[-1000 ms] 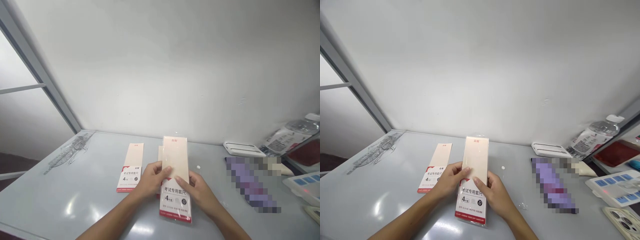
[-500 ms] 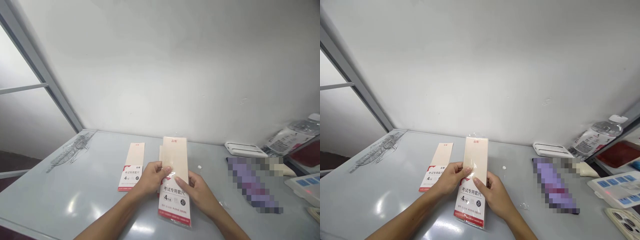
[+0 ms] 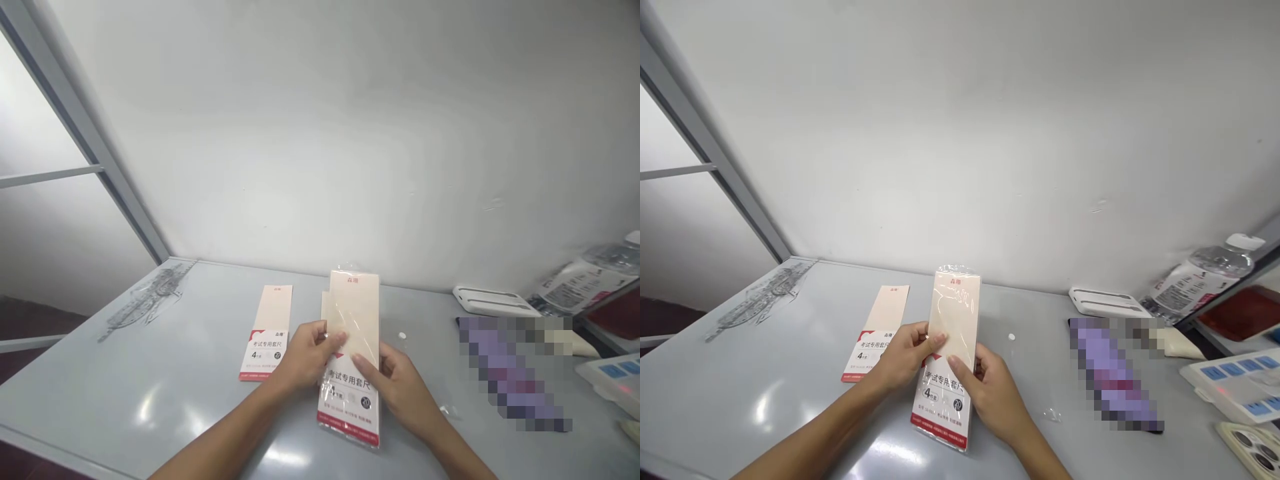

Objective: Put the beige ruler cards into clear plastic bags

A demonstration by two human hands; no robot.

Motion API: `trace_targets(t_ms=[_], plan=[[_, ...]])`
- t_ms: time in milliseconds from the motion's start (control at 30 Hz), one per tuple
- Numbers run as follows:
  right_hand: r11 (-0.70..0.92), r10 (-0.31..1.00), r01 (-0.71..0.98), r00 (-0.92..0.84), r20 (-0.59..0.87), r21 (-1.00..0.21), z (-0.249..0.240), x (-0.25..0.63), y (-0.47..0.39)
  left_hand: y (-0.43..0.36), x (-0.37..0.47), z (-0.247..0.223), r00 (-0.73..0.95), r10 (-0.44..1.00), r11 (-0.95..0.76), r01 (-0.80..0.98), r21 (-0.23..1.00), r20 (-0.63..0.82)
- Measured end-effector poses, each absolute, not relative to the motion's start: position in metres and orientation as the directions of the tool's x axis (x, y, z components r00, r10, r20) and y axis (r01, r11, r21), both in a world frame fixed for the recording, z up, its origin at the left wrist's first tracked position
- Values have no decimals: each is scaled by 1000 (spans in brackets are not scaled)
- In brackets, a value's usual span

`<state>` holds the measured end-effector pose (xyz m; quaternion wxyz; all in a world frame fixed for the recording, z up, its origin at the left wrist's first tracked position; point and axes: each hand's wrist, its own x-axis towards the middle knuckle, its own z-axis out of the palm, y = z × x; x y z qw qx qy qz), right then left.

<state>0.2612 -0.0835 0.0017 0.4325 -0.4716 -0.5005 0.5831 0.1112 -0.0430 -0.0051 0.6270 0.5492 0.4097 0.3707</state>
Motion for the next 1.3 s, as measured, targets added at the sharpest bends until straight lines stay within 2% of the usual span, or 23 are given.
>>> trace_targets(t_ms=[100, 200, 300, 367, 467, 567, 633, 733, 833, 900, 1000, 1133, 1300], plan=[[-120, 979, 23, -163, -122, -992, 1, 266, -80, -41, 108, -5, 253, 966, 26, 124, 992, -57], [-110, 990, 239, -59, -128, -965, -4, 275, -75, -36, 102, -5, 110, 993, -77, 345, 935, 42], [-91, 995, 558, 12, -102, -825, -9, 284, -73, -30, 97, -9, 47, 998, -62, 482, 874, 45], [-78, 996, 697, 18, -92, -713, -11, 287, -72, -28, 94, -13, 40, 999, -32, 538, 842, 13], [-76, 995, 779, 19, -97, -622, -11, 291, -71, -26, 92, -16, 69, 998, -46, 589, 807, 6], [-114, 993, 825, 92, -68, -553, -10, 302, -66, -22, 86, -12, 51, 998, -64, 643, 763, 41], [-174, 982, 860, 186, -23, -480, -13, 315, -61, -17, 78, -6, -10, 997, -43, 727, 685, 73], [-297, 945, 891, 325, 26, -342, -20, 336, -55, -10, 61, 3, -88, 992, 37, 886, 463, 89], [-336, 936, 910, 351, 22, -243, -28, 347, -52, -5, 48, 6, -164, 985, 172, 946, 274, -53], [-339, 938, 918, 345, -5, -204, -31, 346, -51, -2, 43, 6, -208, 962, 243, 948, 208, -177], [-370, 929, 906, 367, -54, -208, -29, 343, -52, 0, 39, 5, -227, 942, 276, 943, 183, -249], [-413, 911, 863, 393, -128, -291, -27, 346, -53, 2, 34, 7, -235, 949, 275, 944, 185, -212], [-395, 916, 822, 387, -107, -410, -30, 356, -49, 2, 25, 11, -263, 928, 336, 898, 285, -265]])
